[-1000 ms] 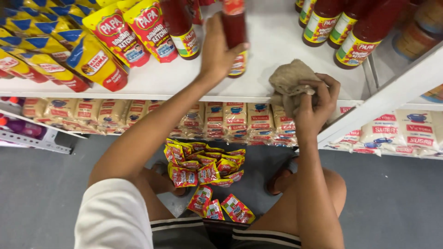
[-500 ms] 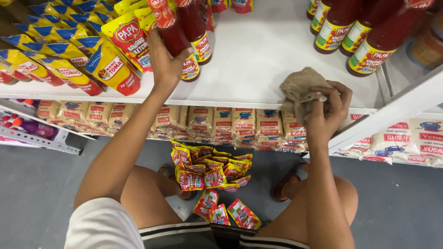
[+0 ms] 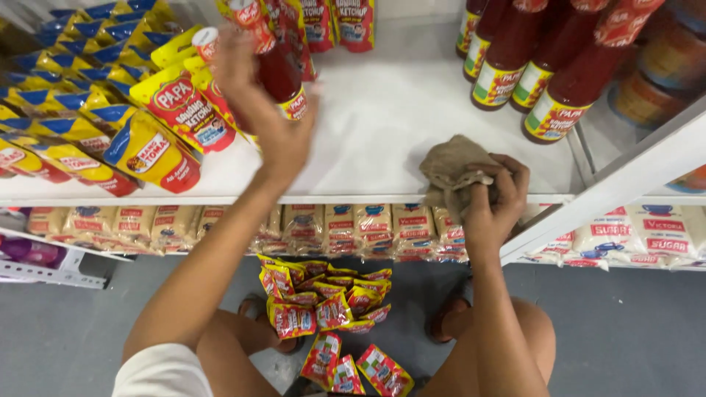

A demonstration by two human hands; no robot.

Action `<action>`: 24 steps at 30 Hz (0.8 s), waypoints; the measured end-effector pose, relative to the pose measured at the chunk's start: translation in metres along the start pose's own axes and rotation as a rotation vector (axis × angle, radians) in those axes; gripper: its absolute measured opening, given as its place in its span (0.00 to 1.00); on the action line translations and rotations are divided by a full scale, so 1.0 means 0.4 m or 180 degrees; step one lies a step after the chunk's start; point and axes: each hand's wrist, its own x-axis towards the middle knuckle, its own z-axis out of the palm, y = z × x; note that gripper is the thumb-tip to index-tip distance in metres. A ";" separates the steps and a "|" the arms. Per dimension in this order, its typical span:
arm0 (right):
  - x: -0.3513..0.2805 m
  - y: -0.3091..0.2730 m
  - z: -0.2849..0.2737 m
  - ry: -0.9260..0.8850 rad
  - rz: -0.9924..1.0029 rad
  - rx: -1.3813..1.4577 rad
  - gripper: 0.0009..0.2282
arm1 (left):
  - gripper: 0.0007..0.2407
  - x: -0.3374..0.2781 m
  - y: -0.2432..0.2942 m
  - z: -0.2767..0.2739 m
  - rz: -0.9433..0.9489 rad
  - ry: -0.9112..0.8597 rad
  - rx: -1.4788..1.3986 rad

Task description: Cleaning and wiping down condiment bottles and shelves in a grocery store.

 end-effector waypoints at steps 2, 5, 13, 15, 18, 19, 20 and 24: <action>0.004 -0.006 0.011 -0.0011 -0.0080 0.0015 0.11 | 0.35 0.045 0.162 0.035 0.0550 -0.0770 -0.0977; 0.000 -0.002 0.030 0.0044 -0.0066 -0.0040 0.10 | 0.31 0.052 0.291 0.213 0.0610 -0.1632 -0.1342; 0.028 -0.054 0.057 0.0152 -0.0463 -0.0348 0.08 | 0.27 0.032 0.417 0.673 -0.0408 -0.1502 -0.1313; 0.044 -0.055 0.059 0.0157 -0.0603 -0.0375 0.07 | 0.29 0.020 0.420 0.727 -0.0561 -0.1592 -0.1295; 0.055 -0.036 0.057 0.0120 -0.0625 -0.0386 0.09 | 0.23 0.009 0.424 0.717 -0.0485 -0.1532 -0.1227; 0.059 -0.026 0.062 0.0105 -0.0598 -0.0438 0.09 | 0.23 0.012 0.411 0.697 -0.0505 -0.1396 -0.1301; 0.061 -0.020 0.067 0.0090 -0.0570 -0.0491 0.08 | 0.23 0.015 0.400 0.672 -0.0523 -0.1260 -0.1374; 0.066 0.002 0.074 0.0033 -0.0632 -0.0530 0.08 | 0.17 0.074 0.313 0.553 -0.0776 -0.1257 -0.1330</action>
